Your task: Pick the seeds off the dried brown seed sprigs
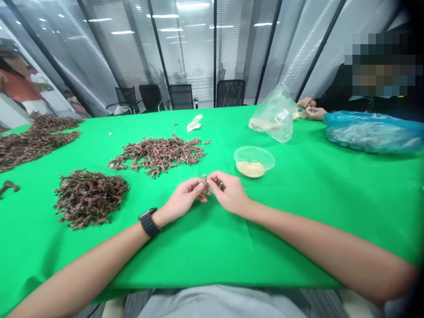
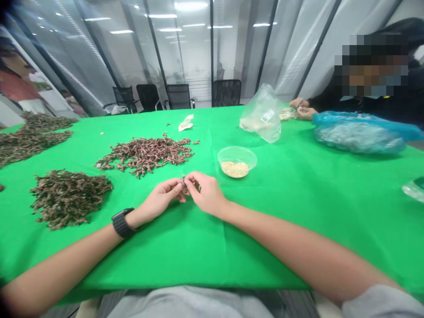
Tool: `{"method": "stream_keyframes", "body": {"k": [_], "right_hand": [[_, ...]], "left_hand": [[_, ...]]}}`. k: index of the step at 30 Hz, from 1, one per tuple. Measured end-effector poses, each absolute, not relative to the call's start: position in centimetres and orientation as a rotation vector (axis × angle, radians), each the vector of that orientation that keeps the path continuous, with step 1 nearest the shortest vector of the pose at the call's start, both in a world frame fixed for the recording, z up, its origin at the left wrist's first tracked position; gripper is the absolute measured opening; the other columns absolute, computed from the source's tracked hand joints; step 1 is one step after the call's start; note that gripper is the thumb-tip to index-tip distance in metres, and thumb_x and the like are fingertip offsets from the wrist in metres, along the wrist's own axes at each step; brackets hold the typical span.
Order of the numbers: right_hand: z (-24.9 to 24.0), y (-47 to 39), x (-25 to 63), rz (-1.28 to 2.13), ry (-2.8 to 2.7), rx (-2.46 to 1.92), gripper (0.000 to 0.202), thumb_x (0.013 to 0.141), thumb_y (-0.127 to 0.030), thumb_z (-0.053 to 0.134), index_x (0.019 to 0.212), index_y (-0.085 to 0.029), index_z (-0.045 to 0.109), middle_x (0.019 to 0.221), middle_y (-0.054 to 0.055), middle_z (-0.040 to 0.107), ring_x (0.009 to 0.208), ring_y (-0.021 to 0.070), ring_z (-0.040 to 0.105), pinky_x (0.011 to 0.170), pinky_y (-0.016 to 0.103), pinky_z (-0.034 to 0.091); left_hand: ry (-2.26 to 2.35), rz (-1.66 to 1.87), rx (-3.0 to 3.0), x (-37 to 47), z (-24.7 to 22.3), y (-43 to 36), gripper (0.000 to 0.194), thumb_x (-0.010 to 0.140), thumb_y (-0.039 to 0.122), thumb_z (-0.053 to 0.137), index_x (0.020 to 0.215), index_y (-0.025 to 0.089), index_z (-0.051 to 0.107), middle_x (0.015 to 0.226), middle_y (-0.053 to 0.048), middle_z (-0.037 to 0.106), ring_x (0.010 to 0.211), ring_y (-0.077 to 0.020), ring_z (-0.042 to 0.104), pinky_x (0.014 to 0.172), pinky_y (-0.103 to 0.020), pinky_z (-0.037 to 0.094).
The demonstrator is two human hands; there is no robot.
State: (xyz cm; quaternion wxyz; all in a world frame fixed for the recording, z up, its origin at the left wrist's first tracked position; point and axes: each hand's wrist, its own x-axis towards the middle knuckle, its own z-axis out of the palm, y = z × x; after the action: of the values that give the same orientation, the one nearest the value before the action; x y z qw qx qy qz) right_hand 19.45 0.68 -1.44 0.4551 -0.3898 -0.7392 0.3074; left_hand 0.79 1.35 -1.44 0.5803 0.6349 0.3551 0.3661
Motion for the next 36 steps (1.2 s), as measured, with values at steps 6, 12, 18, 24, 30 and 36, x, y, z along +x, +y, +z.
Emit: {"method": "stream_keyframes", "body": {"k": [6, 12, 18, 24, 30, 36], "right_hand": [[-1.9, 1.0, 19.7, 0.592, -1.917, -1.001, 0.02, 0.1, -0.035, 0.047, 0.093, -0.022, 0.061, 0.077, 0.002, 0.065, 0.07, 0.0164, 0.059, 0.066, 0.029, 0.042], [-2.4, 1.2, 20.1, 0.459, -2.042, -1.015, 0.022, 0.101, -0.035, 0.045, 0.097, -0.022, 0.061, 0.084, 0.004, 0.067, 0.074, 0.0183, 0.061, 0.072, 0.031, 0.045], [-2.8, 1.5, 20.4, 0.286, -2.174, -0.942, 0.024, 0.101, -0.03, 0.043, 0.108, -0.021, 0.065, 0.101, 0.01, 0.071, 0.09, 0.0235, 0.065, 0.084, 0.037, 0.048], [-2.4, 1.5, 20.6, 0.21, -2.27, -0.914, 0.025, 0.1, -0.028, 0.043, 0.109, -0.02, 0.065, 0.105, 0.013, 0.072, 0.099, 0.0269, 0.066, 0.089, 0.041, 0.048], [-2.6, 1.6, 20.6, 0.193, -2.292, -0.902, 0.023, 0.1, -0.026, 0.044, 0.105, -0.019, 0.065, 0.101, 0.014, 0.072, 0.095, 0.0272, 0.066, 0.085, 0.041, 0.049], [-2.7, 1.7, 20.6, -0.038, -2.371, -0.834, 0.023, 0.102, -0.026, 0.042, 0.098, -0.017, 0.063, 0.09, 0.012, 0.069, 0.082, 0.0234, 0.065, 0.077, 0.035, 0.047]], "left_hand": [[0.816, 0.839, 1.441, 1.0, -0.8, 1.0, 0.041, 0.091, 0.053, 0.061, 0.094, 0.013, 0.065, 0.085, -0.005, 0.066, 0.071, -0.0129, 0.062, 0.072, -0.027, 0.052], [0.847, 0.819, 1.421, 1.1, -0.3, 0.7, 0.039, 0.088, 0.05, 0.065, 0.089, 0.012, 0.067, 0.081, -0.005, 0.066, 0.07, -0.0137, 0.061, 0.072, -0.028, 0.051], [0.859, 0.802, 1.438, 1.1, -0.7, 0.9, 0.036, 0.089, 0.047, 0.062, 0.084, 0.011, 0.069, 0.078, -0.007, 0.068, 0.068, -0.0138, 0.061, 0.07, -0.028, 0.05], [0.81, 0.776, 1.313, 1.0, -0.8, 0.9, 0.034, 0.088, 0.044, 0.064, 0.084, 0.011, 0.068, 0.079, -0.007, 0.068, 0.067, -0.0137, 0.061, 0.069, -0.028, 0.049], [0.779, 0.752, 1.426, 0.8, -0.5, 1.0, 0.036, 0.09, 0.047, 0.063, 0.081, 0.012, 0.066, 0.072, -0.004, 0.064, 0.069, -0.0135, 0.059, 0.07, -0.026, 0.047], [0.786, 0.753, 1.617, 0.8, -0.1, 0.7, 0.039, 0.094, 0.048, 0.057, 0.078, 0.013, 0.063, 0.073, -0.004, 0.063, 0.071, -0.0142, 0.057, 0.073, -0.026, 0.046]]}}
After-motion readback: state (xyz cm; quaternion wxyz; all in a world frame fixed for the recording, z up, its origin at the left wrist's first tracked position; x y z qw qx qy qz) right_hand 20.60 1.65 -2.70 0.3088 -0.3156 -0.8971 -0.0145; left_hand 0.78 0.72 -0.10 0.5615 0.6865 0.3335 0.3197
